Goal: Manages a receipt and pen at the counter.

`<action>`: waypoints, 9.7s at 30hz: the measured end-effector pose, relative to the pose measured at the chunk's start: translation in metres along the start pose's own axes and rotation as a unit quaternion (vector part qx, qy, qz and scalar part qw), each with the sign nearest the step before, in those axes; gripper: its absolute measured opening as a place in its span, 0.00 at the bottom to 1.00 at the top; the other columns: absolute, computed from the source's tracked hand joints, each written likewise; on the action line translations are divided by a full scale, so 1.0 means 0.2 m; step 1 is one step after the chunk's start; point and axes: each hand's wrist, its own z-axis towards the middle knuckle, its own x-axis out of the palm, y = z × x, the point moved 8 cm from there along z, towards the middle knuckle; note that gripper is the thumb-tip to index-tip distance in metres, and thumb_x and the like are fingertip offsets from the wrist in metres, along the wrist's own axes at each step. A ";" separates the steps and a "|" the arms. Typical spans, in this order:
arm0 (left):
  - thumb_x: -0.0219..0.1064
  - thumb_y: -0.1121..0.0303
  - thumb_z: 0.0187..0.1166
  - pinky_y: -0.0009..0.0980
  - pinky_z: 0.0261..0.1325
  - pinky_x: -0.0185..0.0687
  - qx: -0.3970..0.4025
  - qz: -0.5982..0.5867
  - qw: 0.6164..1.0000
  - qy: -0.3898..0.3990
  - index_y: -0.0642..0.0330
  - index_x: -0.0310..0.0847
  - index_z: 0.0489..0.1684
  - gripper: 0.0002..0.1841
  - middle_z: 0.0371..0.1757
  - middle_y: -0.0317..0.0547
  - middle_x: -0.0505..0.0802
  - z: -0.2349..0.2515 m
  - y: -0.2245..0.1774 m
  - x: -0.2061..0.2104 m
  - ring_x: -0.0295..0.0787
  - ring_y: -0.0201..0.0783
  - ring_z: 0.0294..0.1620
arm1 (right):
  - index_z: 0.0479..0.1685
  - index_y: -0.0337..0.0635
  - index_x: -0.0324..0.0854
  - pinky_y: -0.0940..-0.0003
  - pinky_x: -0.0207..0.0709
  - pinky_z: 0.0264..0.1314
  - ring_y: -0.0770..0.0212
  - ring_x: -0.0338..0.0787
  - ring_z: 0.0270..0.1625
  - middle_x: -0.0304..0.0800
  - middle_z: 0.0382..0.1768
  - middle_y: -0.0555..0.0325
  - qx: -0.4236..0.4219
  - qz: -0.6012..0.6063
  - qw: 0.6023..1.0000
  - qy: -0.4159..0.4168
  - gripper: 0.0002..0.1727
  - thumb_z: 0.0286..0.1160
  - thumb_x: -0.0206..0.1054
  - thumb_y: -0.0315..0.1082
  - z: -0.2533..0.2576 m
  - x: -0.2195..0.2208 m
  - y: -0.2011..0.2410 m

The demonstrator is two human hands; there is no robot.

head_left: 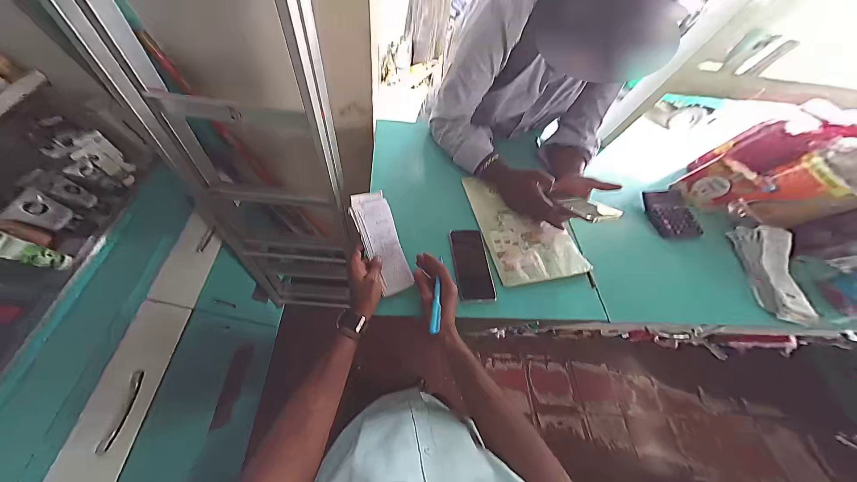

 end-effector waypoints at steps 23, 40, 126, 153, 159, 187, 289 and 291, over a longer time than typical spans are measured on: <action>0.58 0.77 0.83 0.31 0.46 0.90 0.018 -0.014 0.999 0.033 0.77 0.60 0.78 0.25 0.33 0.45 0.89 0.00 -0.02 0.04 0.89 0.31 0.32 | 0.36 0.36 0.87 0.77 0.84 0.31 0.74 0.90 0.28 0.93 0.29 0.61 0.016 0.070 0.997 0.032 0.05 0.65 0.72 0.27 -0.03 0.10 0.00; 0.59 0.76 0.83 0.35 0.53 0.91 0.038 0.074 0.996 0.015 0.77 0.65 0.76 0.24 0.40 0.54 0.93 0.01 0.01 0.03 0.93 0.37 0.40 | 0.28 0.37 0.89 0.76 0.79 0.29 0.71 0.85 0.25 0.88 0.23 0.58 -0.043 -0.090 0.995 0.002 0.07 0.67 0.71 0.31 -0.04 0.10 0.00; 0.50 0.77 0.87 0.34 0.64 0.87 0.028 -0.038 0.998 0.038 0.79 0.67 0.75 0.21 0.56 0.59 0.91 0.00 0.01 0.02 0.92 0.37 0.55 | 0.60 0.31 0.86 0.70 0.87 0.52 0.66 0.94 0.45 0.96 0.45 0.51 -0.001 -0.065 0.995 0.081 0.18 0.70 0.68 0.25 0.01 0.07 -0.06; 0.49 0.78 0.86 0.33 0.65 0.87 0.035 -0.040 0.998 0.043 0.80 0.64 0.77 0.22 0.57 0.60 0.90 -0.01 -0.02 0.02 0.92 0.37 0.56 | 0.61 0.33 0.86 0.72 0.85 0.47 0.69 0.92 0.42 0.95 0.42 0.53 -0.001 -0.074 0.994 0.077 0.18 0.71 0.68 0.25 0.00 0.07 -0.04; 0.49 0.78 0.87 0.34 0.65 0.87 0.030 -0.040 0.998 0.040 0.80 0.63 0.79 0.23 0.58 0.61 0.90 0.00 0.00 0.02 0.92 0.37 0.57 | 0.60 0.32 0.85 0.75 0.86 0.49 0.70 0.93 0.43 0.96 0.44 0.53 0.000 -0.053 0.995 0.079 0.18 0.71 0.68 0.24 0.00 0.08 -0.05; 0.52 0.80 0.83 0.36 0.61 0.89 0.040 -0.036 0.998 0.043 0.79 0.63 0.76 0.22 0.54 0.60 0.91 0.01 0.00 0.03 0.93 0.39 0.53 | 0.59 0.31 0.85 0.72 0.87 0.52 0.68 0.93 0.46 0.95 0.45 0.52 -0.027 -0.039 0.997 0.055 0.17 0.71 0.64 0.23 0.00 0.06 -0.06; 0.54 0.80 0.84 0.35 0.61 0.89 0.008 -0.023 0.999 0.048 0.77 0.62 0.78 0.23 0.52 0.58 0.93 0.00 0.02 0.03 0.94 0.37 0.51 | 0.24 0.40 0.79 0.82 0.74 0.24 0.78 0.81 0.21 0.82 0.18 0.67 -0.071 0.045 0.996 0.011 0.04 0.62 0.66 0.25 -0.08 0.00 0.00; 0.54 0.80 0.83 0.35 0.61 0.89 0.012 -0.023 0.999 0.047 0.78 0.62 0.78 0.24 0.51 0.58 0.93 0.00 0.02 0.03 0.94 0.38 0.51 | 0.24 0.40 0.79 0.83 0.74 0.24 0.79 0.81 0.21 0.83 0.18 0.68 -0.070 0.044 0.996 0.011 0.04 0.62 0.66 0.25 -0.08 0.00 0.00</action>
